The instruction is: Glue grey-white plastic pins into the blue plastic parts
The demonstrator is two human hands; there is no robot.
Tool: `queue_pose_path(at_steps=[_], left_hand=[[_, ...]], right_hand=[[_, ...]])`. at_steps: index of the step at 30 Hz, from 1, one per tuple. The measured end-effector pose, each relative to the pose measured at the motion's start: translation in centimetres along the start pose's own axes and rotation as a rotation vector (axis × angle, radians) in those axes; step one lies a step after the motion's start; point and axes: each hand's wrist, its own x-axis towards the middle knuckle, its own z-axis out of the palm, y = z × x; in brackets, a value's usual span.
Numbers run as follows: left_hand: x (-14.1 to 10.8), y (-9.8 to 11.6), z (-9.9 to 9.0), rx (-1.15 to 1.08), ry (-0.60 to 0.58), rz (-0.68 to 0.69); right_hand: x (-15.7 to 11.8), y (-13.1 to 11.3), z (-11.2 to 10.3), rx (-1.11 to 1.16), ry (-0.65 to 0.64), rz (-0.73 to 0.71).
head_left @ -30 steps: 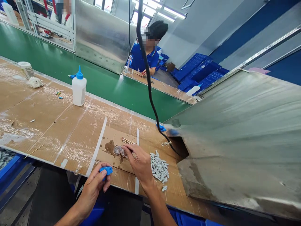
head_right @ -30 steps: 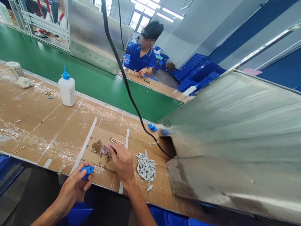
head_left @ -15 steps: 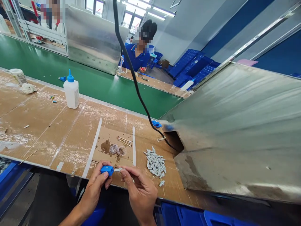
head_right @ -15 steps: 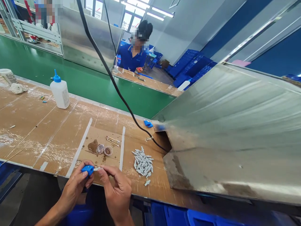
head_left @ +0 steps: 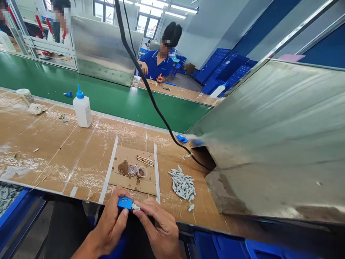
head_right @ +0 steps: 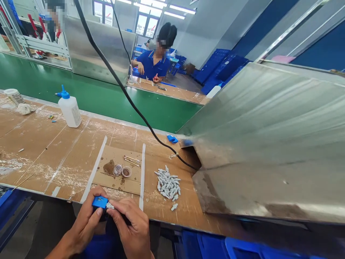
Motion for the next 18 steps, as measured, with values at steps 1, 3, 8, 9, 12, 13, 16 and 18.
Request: queue_pose_path(at_steps=[1, 3, 8, 9, 12, 13, 16, 18], left_hand=[[-0.1, -0.2, -0.3, 0.067, -0.022, 0.078], [0.0, -0.6, -0.6, 0.175, -0.037, 0.212], [0.5, -0.2, -0.5, 0.266, -0.043, 0.374], [0.5, 0.0, -0.4, 0.264, -0.045, 0.385], [0.3, 0.7, -0.4, 0.281, -0.092, 0.377], [0.1, 0.7, -0.4, 0.29, -0.108, 0.367], [-0.3, 0.4, -0.4, 0.301, -0.117, 0.35], [-0.5, 0.1, -0.3, 0.311, -0.091, 0.356]], right_hand=[[-0.2, -0.2, -0.1, 0.006, -0.023, -0.001], [-0.4, -0.6, -0.4, 0.011, -0.047, -0.002], [-0.7, -1.2, -1.3, 0.029, -0.027, -0.033], [-0.7, -1.2, -1.4, 0.038, -0.03, -0.037], [-1.0, -1.2, -1.4, 0.065, -0.026, -0.046], [-1.2, -1.2, -1.4, 0.075, -0.023, -0.046], [-1.6, -1.1, -1.2, 0.103, -0.018, -0.034], [-1.9, -1.1, -1.1, 0.107, -0.014, -0.034]])
